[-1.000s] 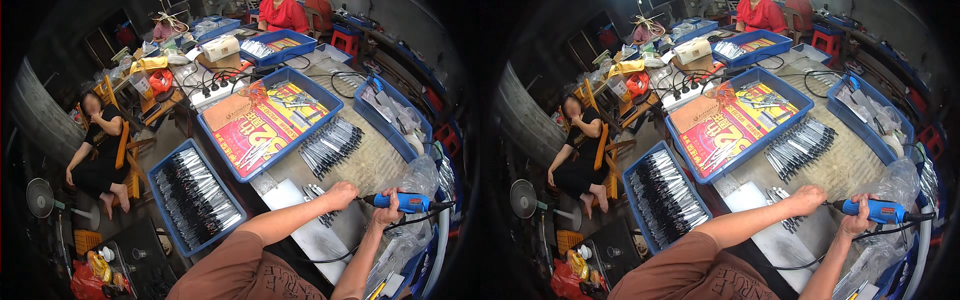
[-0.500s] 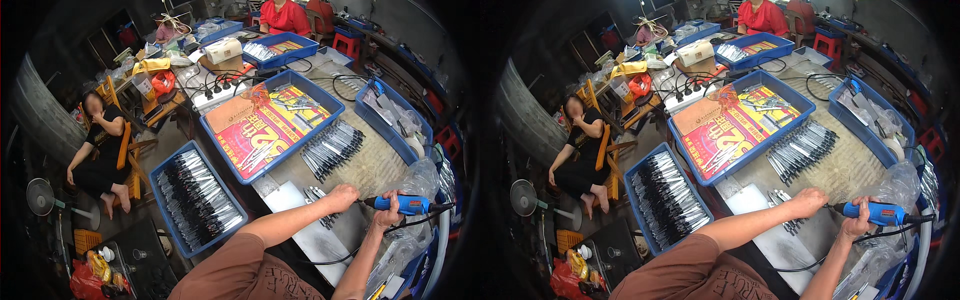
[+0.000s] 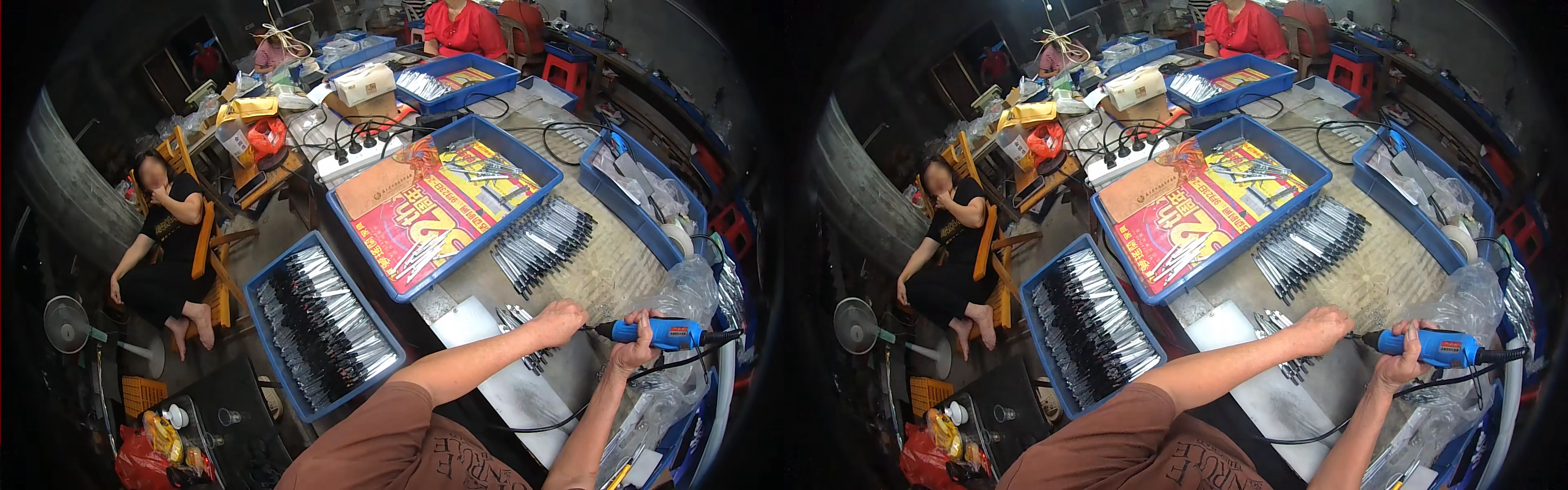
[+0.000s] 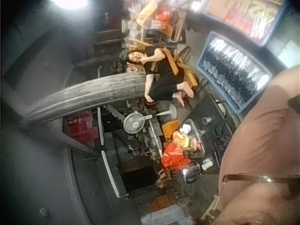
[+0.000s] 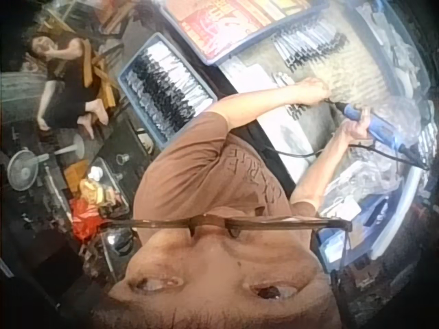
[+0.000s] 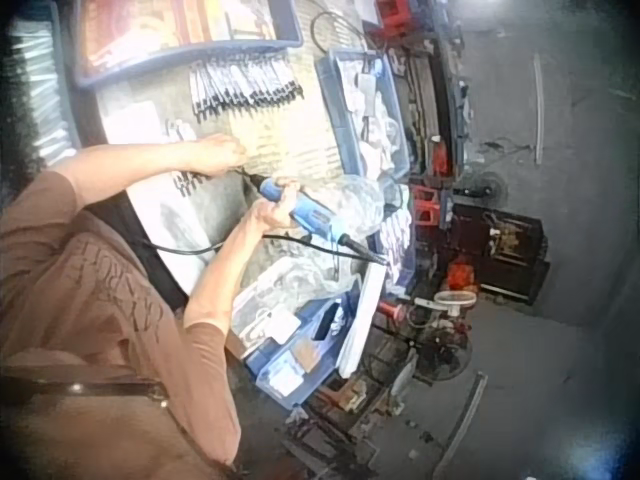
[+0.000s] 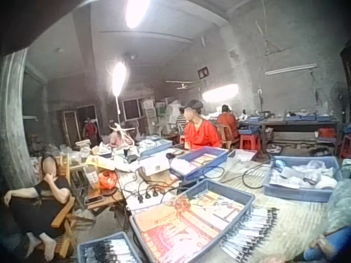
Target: The person assembles small metal and plastic electronic components on a work bench using an electric screwdriver.
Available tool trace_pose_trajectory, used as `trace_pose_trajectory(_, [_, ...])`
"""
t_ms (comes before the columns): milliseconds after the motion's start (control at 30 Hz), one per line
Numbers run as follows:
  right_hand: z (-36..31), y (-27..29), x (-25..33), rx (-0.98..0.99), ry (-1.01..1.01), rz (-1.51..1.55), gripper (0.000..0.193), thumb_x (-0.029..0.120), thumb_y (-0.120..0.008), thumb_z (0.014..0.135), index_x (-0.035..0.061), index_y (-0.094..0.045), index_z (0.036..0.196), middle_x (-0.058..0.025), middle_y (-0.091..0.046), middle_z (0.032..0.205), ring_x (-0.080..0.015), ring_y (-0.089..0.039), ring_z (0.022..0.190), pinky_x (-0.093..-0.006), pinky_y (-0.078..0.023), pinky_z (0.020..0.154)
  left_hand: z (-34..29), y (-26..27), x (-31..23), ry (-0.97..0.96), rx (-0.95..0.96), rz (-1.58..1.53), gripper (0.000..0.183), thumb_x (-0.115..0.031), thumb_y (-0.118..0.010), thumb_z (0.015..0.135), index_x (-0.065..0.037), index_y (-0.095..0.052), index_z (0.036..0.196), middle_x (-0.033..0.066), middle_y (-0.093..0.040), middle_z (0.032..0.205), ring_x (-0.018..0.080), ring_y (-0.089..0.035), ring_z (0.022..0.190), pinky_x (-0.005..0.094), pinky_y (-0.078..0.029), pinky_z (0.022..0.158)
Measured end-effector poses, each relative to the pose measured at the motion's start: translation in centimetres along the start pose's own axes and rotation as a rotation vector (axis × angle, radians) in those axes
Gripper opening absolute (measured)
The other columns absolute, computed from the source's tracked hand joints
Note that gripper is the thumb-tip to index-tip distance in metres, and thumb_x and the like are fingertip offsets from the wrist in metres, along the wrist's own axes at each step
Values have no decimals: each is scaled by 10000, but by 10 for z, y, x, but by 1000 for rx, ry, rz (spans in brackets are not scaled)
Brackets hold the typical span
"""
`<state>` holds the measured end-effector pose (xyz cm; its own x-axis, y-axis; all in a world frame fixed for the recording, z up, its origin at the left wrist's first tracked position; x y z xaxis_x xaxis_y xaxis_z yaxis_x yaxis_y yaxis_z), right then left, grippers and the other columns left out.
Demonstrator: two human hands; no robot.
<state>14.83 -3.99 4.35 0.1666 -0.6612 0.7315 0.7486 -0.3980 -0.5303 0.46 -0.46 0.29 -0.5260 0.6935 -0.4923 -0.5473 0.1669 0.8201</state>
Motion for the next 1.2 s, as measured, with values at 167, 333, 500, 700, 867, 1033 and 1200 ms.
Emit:
trace_pose_trajectory(167, [0, 0, -1, -11, -14, 15, 196, -15, -554, 713, -37, -492, 897, -65, -491, 742, -141, -476, 580, -268, -390, 566, 0, -2, 2, 1, -10, -15, 141, -18, -485, 669, -15, -531, 801, 133, -554, 816, 307, -536, 841, 394, -445, 694])
trace_pose_trajectory(333, [0, 4, -3, -7, -16, 21, 200, -18, -555, 712, -41, -490, 900, -64, -493, 742, -140, -476, 578, -265, -390, 569, -1, -1, 0, 9, -7, -18, 149, -18, -489, 667, -19, -533, 809, 131, -554, 824, 301, -532, 851, 387, -441, 705])
trace_pose_trajectory(500, [1, 5, -4, -11, -28, 10, 208, -13, -552, 713, -47, -485, 907, -65, -492, 695, -137, -477, 575, -259, -389, 571, 0, -3, 2, 13, 18, -18, 154, -19, -489, 668, -24, -537, 815, 126, -548, 830, 296, -524, 865, 381, -438, 714])
trace_pose_trajectory(700, [2, 7, -4, -13, -39, -28, 254, 6, -552, 674, -31, -468, 911, -78, -488, 777, -161, -484, 592, -285, -407, 561, 2, 0, 1, 5, 21, -21, 159, -17, -488, 665, -23, -537, 816, 127, -545, 824, 299, -525, 861, 386, -437, 715])
trace_pose_trajectory(867, [1, 3, -3, -23, -24, -38, 246, 3, -549, 675, -25, -470, 906, -81, -491, 773, -164, -484, 590, -288, -407, 561, 0, 2, 1, 7, 11, -22, 157, -16, -486, 666, -21, -536, 815, 129, -545, 826, 303, -527, 857, 394, -436, 714])
trace_pose_trajectory(1033, [1, 7, -3, -16, -35, -26, 255, -3, -548, 676, -30, -465, 916, -89, -491, 773, -169, -490, 594, -292, -410, 555, -2, 2, -1, 8, -21, -37, 132, -1, -514, 636, -11, -558, 760, 142, -559, 821, 302, -531, 853, 390, -446, 699])
trace_pose_trajectory(1200, [1, 16, -5, -45, -9, -12, 297, -15, -549, 670, -45, -445, 947, -108, -490, 767, -181, -494, 605, -294, -417, 566, 3, -5, -2, -44, -23, -12, 136, -11, -495, 640, -13, -532, 772, 144, -544, 779, 318, -537, 807, 403, -447, 663])
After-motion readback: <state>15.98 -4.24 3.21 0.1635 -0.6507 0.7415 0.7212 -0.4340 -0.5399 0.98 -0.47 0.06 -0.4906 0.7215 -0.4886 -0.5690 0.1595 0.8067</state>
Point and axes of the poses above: each hand's wrist, its own z-axis towards the middle knuckle, its own y-axis out of the back of the hand, x = y × z, the point moved 2 cm from there along z, towards the middle knuckle
